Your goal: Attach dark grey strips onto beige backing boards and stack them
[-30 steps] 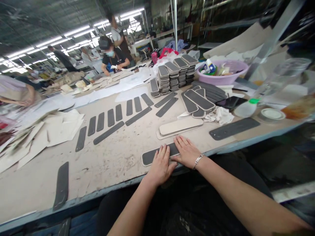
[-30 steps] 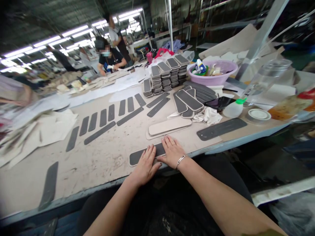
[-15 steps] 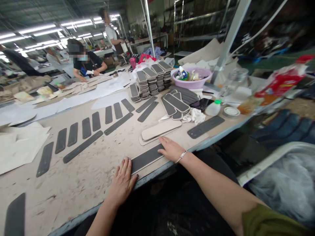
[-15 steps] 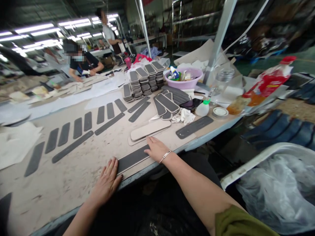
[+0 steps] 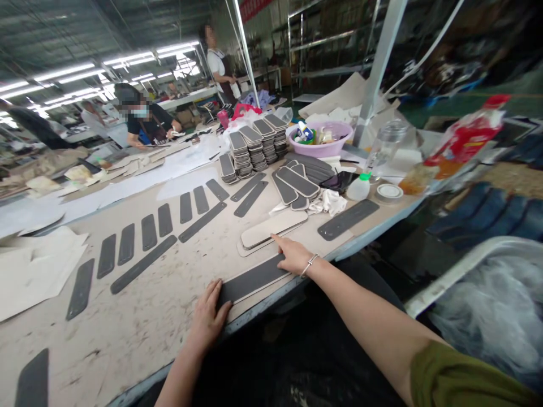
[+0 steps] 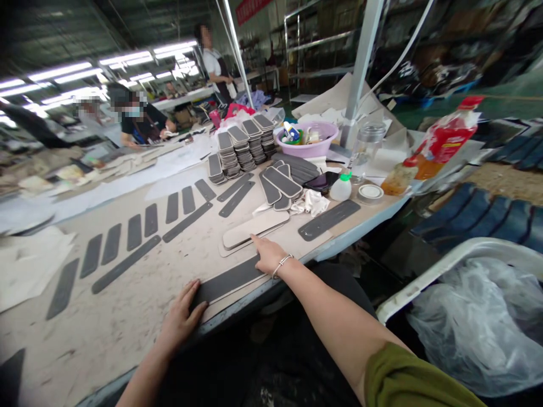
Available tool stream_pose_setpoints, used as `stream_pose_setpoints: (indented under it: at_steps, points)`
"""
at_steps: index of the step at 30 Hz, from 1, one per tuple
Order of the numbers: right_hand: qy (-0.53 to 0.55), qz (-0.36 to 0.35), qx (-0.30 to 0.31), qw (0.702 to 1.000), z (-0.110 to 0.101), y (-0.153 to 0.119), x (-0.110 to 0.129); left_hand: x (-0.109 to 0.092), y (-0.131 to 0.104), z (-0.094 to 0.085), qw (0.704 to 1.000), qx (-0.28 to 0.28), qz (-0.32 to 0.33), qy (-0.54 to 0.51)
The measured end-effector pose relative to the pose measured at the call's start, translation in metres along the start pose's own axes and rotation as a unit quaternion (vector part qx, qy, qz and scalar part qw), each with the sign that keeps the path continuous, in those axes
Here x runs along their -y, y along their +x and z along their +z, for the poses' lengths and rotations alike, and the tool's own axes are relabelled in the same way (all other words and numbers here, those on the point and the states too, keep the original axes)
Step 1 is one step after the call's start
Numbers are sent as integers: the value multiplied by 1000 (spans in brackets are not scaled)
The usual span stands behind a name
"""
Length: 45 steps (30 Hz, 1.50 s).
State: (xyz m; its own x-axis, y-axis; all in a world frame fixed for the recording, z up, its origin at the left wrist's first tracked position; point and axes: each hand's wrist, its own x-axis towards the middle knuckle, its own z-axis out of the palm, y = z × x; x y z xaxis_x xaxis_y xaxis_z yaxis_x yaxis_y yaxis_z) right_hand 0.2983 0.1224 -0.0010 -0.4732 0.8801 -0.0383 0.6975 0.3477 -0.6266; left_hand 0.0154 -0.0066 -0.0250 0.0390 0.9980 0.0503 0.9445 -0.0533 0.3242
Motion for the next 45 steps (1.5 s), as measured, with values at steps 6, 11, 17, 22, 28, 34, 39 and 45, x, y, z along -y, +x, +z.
stream_pose_setpoints:
  at_steps: [6, 11, 17, 22, 28, 34, 39, 45]
  points:
    - [173, 39, -82, 981, -6, 5, 1, -6, 8, -18, 996, -4, -73, -43]
    - [314, 27, -68, 947, -15, 8, 5, -13, 7, -16, 988, -24, -108, -109]
    - [454, 76, -92, 883, -19, 11, 7, -27, 9, -8, 946, -56, -176, -265]
    - [418, 74, -155, 892, -28, 12, 2, -52, 3, -13, 910, -72, -218, -344]
    - [337, 49, -225, 913, -35, 12, -2, -81, -13, -4, 856, -136, -292, -403]
    - [312, 49, -219, 923, -37, 10, -1, -97, -19, 1, 832, -146, -265, -465]
    - [290, 52, -217, 931, -38, 7, 2, -100, -24, 1, 833, -156, -282, -450]
    - [284, 58, -222, 931, -38, 7, 4, -96, -28, 12, 838, -137, -283, -446]
